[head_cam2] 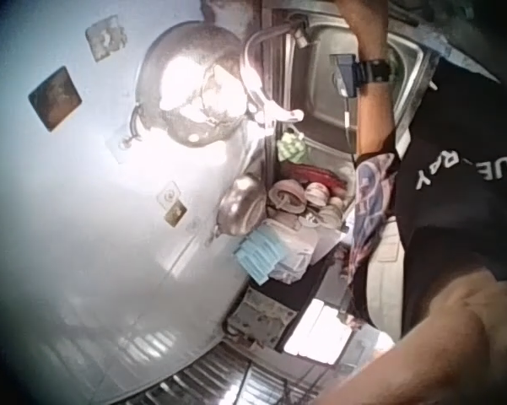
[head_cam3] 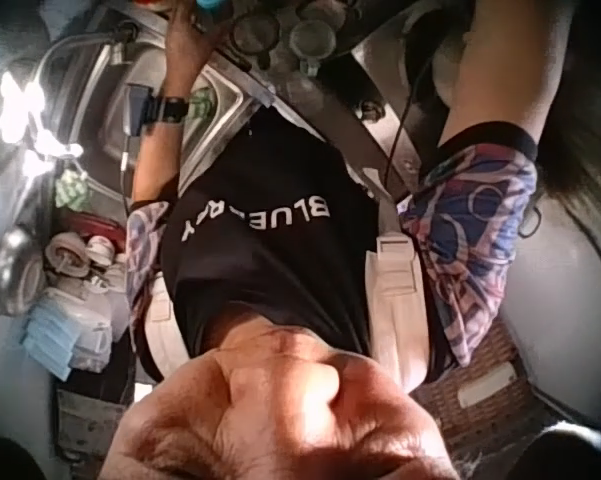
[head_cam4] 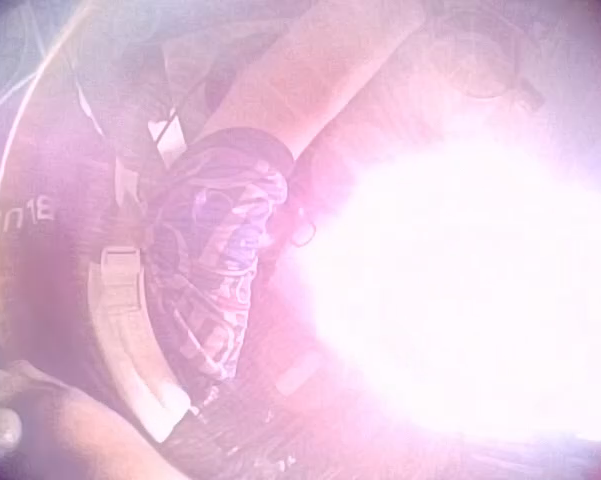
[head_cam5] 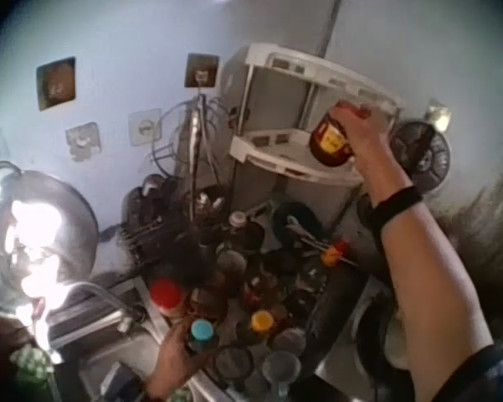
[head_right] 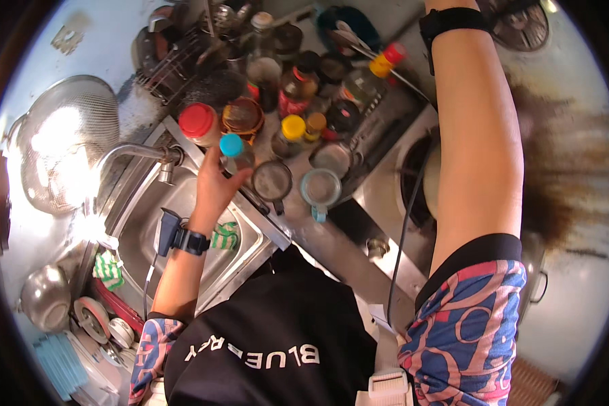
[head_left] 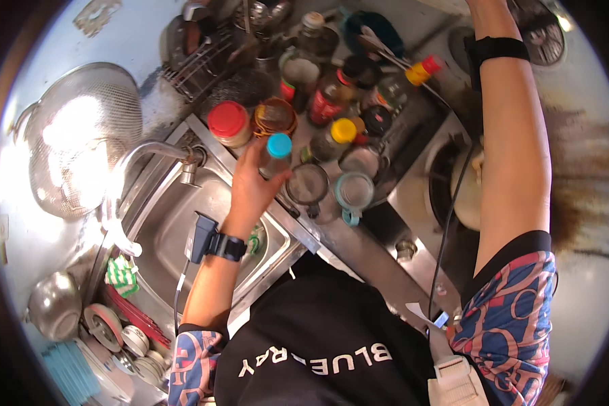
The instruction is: The recorder is disassembling a multi-tier plastic corner shelf by removing bottles and pulling out the metal support rods.
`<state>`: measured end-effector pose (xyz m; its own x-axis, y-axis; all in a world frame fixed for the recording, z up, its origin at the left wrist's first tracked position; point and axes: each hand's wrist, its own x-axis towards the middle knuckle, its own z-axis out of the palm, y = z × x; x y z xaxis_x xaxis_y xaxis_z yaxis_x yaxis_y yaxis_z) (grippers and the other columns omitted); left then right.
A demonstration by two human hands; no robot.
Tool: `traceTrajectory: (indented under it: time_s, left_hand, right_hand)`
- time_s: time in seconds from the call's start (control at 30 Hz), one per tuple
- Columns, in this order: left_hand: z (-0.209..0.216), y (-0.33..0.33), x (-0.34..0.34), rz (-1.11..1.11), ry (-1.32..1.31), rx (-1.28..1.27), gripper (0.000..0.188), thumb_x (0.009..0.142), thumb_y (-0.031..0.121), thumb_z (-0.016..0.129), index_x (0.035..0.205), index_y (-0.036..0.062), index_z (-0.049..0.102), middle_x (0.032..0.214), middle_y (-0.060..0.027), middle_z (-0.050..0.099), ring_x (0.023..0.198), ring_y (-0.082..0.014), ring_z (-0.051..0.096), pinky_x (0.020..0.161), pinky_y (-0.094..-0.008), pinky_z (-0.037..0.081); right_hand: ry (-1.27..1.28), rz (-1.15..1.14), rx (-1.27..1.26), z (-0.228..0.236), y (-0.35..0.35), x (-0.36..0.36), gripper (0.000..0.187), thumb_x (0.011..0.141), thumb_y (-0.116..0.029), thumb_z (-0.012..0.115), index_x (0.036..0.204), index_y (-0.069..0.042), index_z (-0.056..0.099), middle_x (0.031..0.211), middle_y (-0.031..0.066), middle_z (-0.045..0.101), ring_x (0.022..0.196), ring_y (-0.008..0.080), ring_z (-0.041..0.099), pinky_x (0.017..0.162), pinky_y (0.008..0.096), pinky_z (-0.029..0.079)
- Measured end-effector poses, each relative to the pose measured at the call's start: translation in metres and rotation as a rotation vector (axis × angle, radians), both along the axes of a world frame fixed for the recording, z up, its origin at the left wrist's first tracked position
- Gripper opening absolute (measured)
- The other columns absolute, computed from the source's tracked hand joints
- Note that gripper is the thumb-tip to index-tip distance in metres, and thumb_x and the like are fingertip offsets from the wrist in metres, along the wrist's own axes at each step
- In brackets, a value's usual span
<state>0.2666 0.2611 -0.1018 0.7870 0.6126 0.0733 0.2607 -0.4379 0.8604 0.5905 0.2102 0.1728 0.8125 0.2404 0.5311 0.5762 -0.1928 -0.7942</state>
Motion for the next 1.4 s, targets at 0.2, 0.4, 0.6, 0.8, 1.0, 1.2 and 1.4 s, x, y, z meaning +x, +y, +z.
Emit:
traceTrajectory:
  time_s: [0.2, 0.4, 0.6, 0.8, 1.0, 1.2, 1.4]
  left_hand:
    - [-0.008, 0.014, 0.003, -0.01, -0.114, 0.067, 0.06, 0.063, 0.015, 0.078, 0.114, -0.0008, 0.05, 0.104, -0.0185, 0.059, 0.097, -0.0306, 0.058, 0.082, -0.0351, 0.046]
    - [0.0, 0.007, 0.009, -0.04, 0.019, 0.086, 0.064, 0.061, 0.016, 0.077, 0.116, -0.0005, 0.049, 0.107, -0.0185, 0.058, 0.099, -0.0321, 0.056, 0.084, -0.0351, 0.044]
    - [0.026, 0.009, -0.002, -0.121, 0.004, 0.06, 0.076, 0.06, 0.011, 0.077, 0.125, -0.0001, 0.04, 0.118, -0.0197, 0.052, 0.11, -0.0313, 0.051, 0.092, -0.0342, 0.04]
    - [0.045, 0.021, -0.021, -0.13, -0.008, 0.092, 0.073, 0.063, 0.004, 0.073, 0.127, 0.0004, 0.039, 0.121, -0.0192, 0.05, 0.113, -0.0318, 0.049, 0.093, -0.035, 0.039]
    - [0.068, 0.038, -0.034, -0.125, 0.016, 0.086, 0.06, 0.062, 0.004, 0.074, 0.117, 0.0016, 0.051, 0.108, -0.0153, 0.057, 0.092, -0.0247, 0.057, 0.08, -0.0329, 0.046]
    - [0.124, 0.066, -0.001, -0.158, -0.089, 0.314, 0.049, 0.063, 0.005, 0.074, 0.108, 0.0006, 0.056, 0.104, -0.0153, 0.058, 0.09, -0.0259, 0.059, 0.081, -0.0331, 0.047]
    - [0.163, 0.109, 0.051, -0.183, -0.228, 0.058, 0.047, 0.074, 0.0, 0.064, 0.118, -0.0003, 0.048, 0.112, -0.0117, 0.055, 0.095, -0.0181, 0.056, 0.083, -0.0285, 0.045]
  right_hand:
    - [0.137, 0.296, 0.141, -0.018, -0.085, -0.082, 0.027, 0.076, -0.01, 0.066, 0.097, 0.004, 0.058, 0.08, 0.006, 0.063, 0.069, 0.0124, 0.06, 0.062, 0.0234, 0.048]
    - [0.162, -0.05, -0.158, -0.098, -0.155, -0.104, 0.066, 0.065, -0.017, 0.078, 0.118, 0.006, 0.047, 0.1, 0.012, 0.06, 0.09, 0.0147, 0.057, 0.078, 0.0255, 0.047]
    - [0.05, -0.406, -0.4, -0.176, -0.16, -0.05, 0.067, 0.056, -0.027, 0.076, 0.114, -0.005, 0.052, 0.111, 0.0203, 0.049, 0.101, 0.0329, 0.052, 0.089, 0.0372, 0.043]
    - [0.101, -0.514, -0.641, -0.234, -0.145, -0.009, 0.063, 0.06, -0.023, 0.072, 0.117, -0.011, 0.048, 0.114, 0.0194, 0.044, 0.103, 0.0392, 0.047, 0.086, 0.0439, 0.043]
    - [0.079, -0.666, -0.847, -0.289, -0.125, 0.011, 0.063, 0.065, -0.025, 0.072, 0.121, -0.016, 0.043, 0.117, 0.0137, 0.039, 0.109, 0.037, 0.042, 0.083, 0.0536, 0.042]
    - [0.33, -0.733, -0.682, -0.307, -0.136, 0.036, 0.052, 0.07, -0.026, 0.07, 0.114, -0.013, 0.045, 0.116, 0.0153, 0.042, 0.109, 0.0392, 0.043, 0.087, 0.0477, 0.044]
    - [0.51, -0.662, -0.797, -0.29, -0.139, 0.039, 0.047, 0.071, -0.024, 0.065, 0.11, -0.003, 0.05, 0.112, 0.0265, 0.046, 0.105, 0.0399, 0.047, 0.091, 0.0456, 0.04]
